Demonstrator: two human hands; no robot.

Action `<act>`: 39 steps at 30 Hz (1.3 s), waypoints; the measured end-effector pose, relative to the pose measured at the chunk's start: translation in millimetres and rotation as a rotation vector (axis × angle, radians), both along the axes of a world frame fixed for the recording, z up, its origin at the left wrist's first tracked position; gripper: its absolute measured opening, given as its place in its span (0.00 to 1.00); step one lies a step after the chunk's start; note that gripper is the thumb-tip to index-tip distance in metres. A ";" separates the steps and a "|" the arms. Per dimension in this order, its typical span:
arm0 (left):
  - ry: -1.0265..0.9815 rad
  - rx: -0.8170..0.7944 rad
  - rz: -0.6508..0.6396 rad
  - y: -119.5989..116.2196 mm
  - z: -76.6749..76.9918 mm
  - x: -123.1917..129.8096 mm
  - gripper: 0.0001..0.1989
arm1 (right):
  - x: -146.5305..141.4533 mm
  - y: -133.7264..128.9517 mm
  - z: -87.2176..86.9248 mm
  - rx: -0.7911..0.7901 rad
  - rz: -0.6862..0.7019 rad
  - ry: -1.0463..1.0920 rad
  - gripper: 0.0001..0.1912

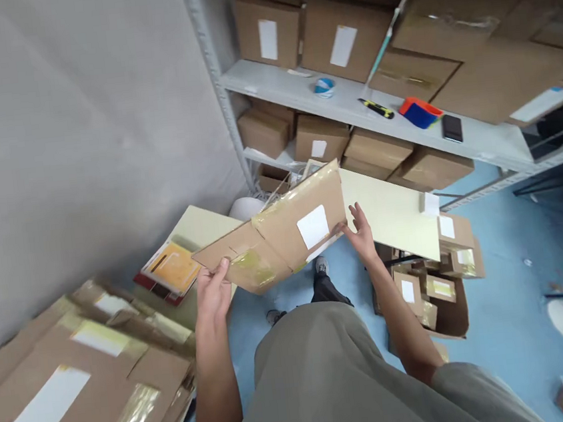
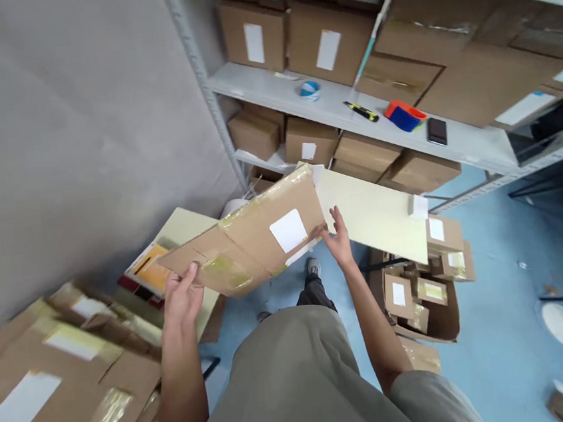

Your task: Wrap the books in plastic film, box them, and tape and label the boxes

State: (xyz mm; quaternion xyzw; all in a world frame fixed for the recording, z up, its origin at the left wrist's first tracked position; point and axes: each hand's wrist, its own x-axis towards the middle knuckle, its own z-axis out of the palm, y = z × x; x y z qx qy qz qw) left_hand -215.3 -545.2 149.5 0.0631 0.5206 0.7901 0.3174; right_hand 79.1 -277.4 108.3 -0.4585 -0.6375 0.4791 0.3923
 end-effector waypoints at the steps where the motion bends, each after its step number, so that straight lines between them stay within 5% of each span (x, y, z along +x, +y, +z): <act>1: 0.010 -0.020 -0.069 19.4 0.0 4.9 0.33 | 17.6 11.4 1.2 -0.006 0.024 0.033 0.48; 4: 0.052 -0.072 -0.246 80.3 -3.2 23.0 0.33 | 65.4 47.2 -2.0 -0.091 0.122 0.146 0.27; 7: 0.128 -0.102 -0.294 149.4 -15.9 44.2 0.29 | 104.6 85.9 -14.4 -0.167 0.107 0.237 0.11; 14: 0.299 -0.173 -0.383 319.4 -71.5 106.7 0.29 | 173.0 184.5 -44.6 -0.153 -0.064 0.265 0.12; 20: 0.331 -0.171 -0.546 416.2 -91.7 165.1 0.28 | 232.0 243.3 -65.0 -0.051 -0.268 0.030 0.17; 28: 0.346 -0.204 -0.666 470.5 -96.4 198.7 0.23 | 248.7 268.4 -81.7 -0.141 -0.343 -0.015 0.28; 39: 0.310 -0.456 -0.713 449.4 -113.0 204.7 0.32 | 242.5 245.3 -81.5 -0.378 -0.152 0.073 0.32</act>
